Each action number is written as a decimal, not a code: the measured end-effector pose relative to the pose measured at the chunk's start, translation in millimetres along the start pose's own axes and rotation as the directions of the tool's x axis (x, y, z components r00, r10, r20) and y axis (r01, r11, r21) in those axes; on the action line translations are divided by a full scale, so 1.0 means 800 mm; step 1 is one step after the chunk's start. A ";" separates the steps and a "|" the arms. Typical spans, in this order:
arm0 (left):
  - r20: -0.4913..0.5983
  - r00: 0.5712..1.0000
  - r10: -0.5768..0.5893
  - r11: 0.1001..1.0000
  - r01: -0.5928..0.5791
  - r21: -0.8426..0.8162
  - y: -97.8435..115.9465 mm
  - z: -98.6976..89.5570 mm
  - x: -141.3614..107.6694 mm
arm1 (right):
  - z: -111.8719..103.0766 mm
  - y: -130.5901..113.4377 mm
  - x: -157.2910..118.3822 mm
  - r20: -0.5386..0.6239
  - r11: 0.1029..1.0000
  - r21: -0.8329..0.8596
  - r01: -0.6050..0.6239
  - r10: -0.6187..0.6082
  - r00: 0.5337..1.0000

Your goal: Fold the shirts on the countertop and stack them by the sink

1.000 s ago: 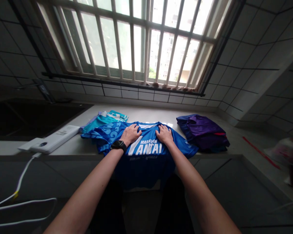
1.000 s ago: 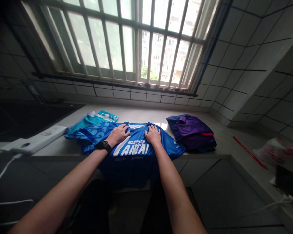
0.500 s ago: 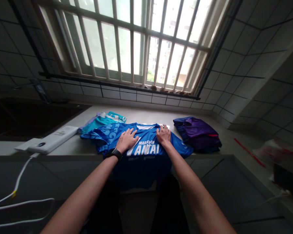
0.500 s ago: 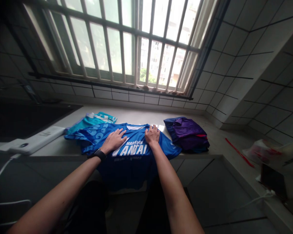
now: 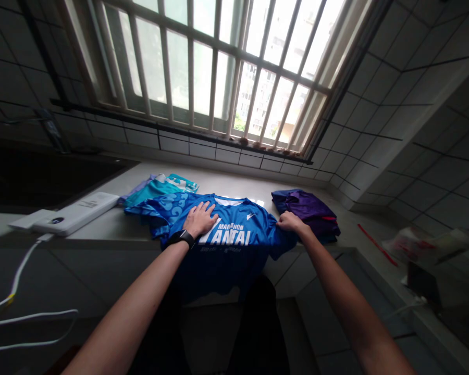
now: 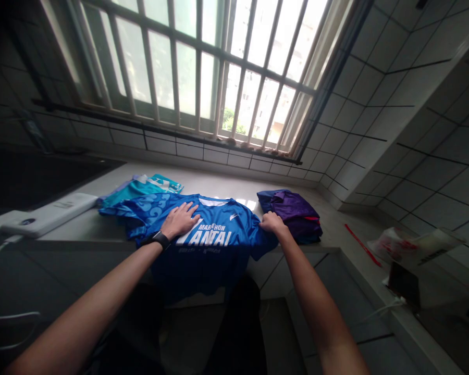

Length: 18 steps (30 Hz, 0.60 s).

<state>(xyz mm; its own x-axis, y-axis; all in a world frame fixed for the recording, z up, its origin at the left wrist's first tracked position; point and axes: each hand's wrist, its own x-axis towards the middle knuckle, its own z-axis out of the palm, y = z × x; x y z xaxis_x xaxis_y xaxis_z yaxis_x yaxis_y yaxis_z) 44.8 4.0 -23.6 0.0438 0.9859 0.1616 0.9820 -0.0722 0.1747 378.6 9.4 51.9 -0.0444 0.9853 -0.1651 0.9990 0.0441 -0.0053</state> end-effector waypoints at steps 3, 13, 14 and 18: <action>0.000 1.000 -0.003 1.000 0.003 -0.014 0.000 0.000 -0.001 | -0.009 -0.007 -0.003 -0.112 0.998 0.056 -0.019 0.025 0.993; -0.012 1.000 -0.008 1.000 0.008 -0.030 -0.002 0.006 0.002 | -0.059 -0.003 -0.001 0.140 0.883 0.469 0.022 -0.099 0.985; -0.008 1.000 -0.007 0.999 0.007 -0.034 -0.002 0.005 0.001 | -0.061 -0.007 -0.003 0.174 0.836 0.549 0.004 -0.119 0.977; -0.019 1.000 -0.002 0.999 0.001 -0.053 -0.003 0.006 0.000 | -0.060 -0.031 -0.010 0.088 0.613 0.789 0.048 -0.190 0.978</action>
<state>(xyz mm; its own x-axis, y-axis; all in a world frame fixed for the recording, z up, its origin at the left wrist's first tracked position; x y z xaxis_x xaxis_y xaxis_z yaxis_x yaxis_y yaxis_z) 43.4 5.1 -28.8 0.0379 0.9830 0.1796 0.9708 -0.0788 0.2265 353.8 8.1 101.0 -0.2328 0.9406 -0.2471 0.6118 -0.0559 -0.7890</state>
